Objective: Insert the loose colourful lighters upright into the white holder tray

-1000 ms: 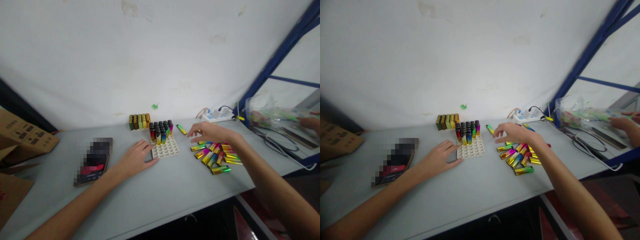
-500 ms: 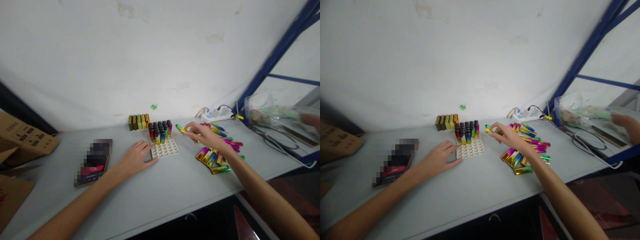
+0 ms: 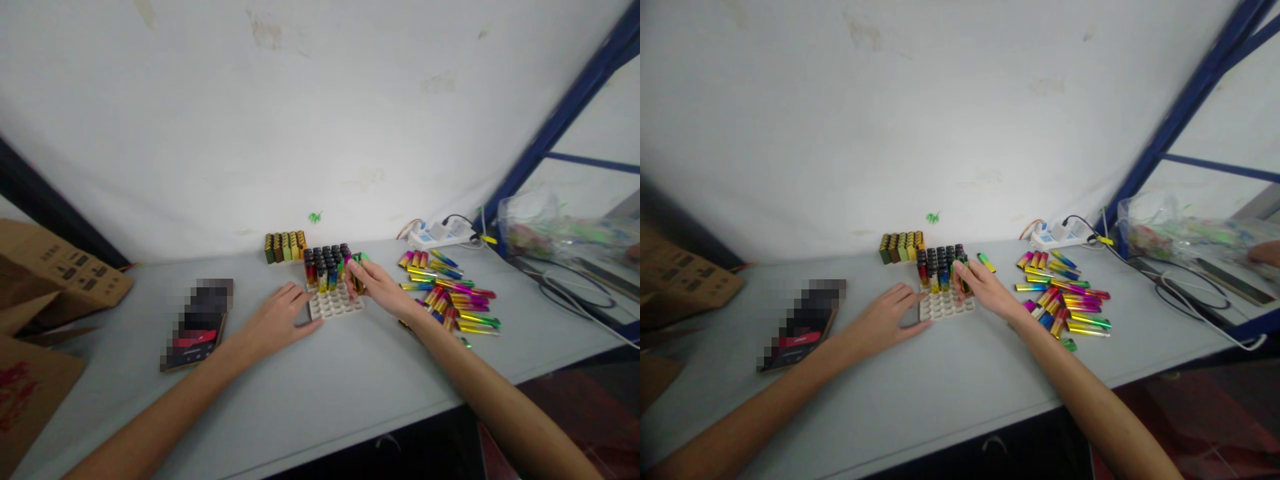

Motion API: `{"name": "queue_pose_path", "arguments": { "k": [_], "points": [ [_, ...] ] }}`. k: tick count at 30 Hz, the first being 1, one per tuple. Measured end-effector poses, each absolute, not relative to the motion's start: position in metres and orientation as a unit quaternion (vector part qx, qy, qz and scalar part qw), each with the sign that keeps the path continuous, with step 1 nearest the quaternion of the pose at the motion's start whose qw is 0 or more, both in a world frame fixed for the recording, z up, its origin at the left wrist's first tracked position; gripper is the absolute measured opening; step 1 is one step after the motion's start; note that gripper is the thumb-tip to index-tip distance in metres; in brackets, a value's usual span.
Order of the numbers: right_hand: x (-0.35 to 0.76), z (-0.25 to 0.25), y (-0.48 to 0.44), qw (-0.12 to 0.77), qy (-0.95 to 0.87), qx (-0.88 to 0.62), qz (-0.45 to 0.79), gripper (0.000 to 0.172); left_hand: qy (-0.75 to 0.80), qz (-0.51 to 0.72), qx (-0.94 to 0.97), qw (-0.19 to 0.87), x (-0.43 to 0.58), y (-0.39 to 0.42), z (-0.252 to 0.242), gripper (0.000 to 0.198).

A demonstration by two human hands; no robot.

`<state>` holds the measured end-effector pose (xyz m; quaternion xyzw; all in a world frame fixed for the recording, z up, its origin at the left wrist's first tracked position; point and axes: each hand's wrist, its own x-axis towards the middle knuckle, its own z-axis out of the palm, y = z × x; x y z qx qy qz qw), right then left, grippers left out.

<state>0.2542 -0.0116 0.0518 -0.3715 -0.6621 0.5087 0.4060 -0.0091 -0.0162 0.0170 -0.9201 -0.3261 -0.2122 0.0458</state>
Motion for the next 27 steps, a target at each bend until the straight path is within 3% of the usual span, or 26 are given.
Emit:
{"name": "queue_pose_path", "arguments": {
  "k": [9, 13, 19, 27],
  "points": [
    [0.243, 0.042, -0.014, 0.444, -0.601, -0.453, 0.486, 0.072, -0.331, -0.213, -0.918, 0.044, -0.008, -0.017, 0.019, 0.038],
    [0.241, 0.039, -0.015, 0.459, -0.543, -0.472, 0.522, 0.069, -0.330, -0.212, -0.919, 0.040, -0.009, -0.016, 0.019, 0.038],
    [0.238, 0.029, -0.012, 0.490, -0.494, -0.536, 0.479, 0.055, -0.329, -0.224, -0.917, 0.024, -0.009, -0.016, 0.018, 0.035],
    [0.245, 0.029, -0.012, 0.463, -0.526, -0.495, 0.514, 0.059, -0.328, -0.205, -0.921, 0.052, -0.010, -0.016, 0.018, 0.039]
  ]
}}
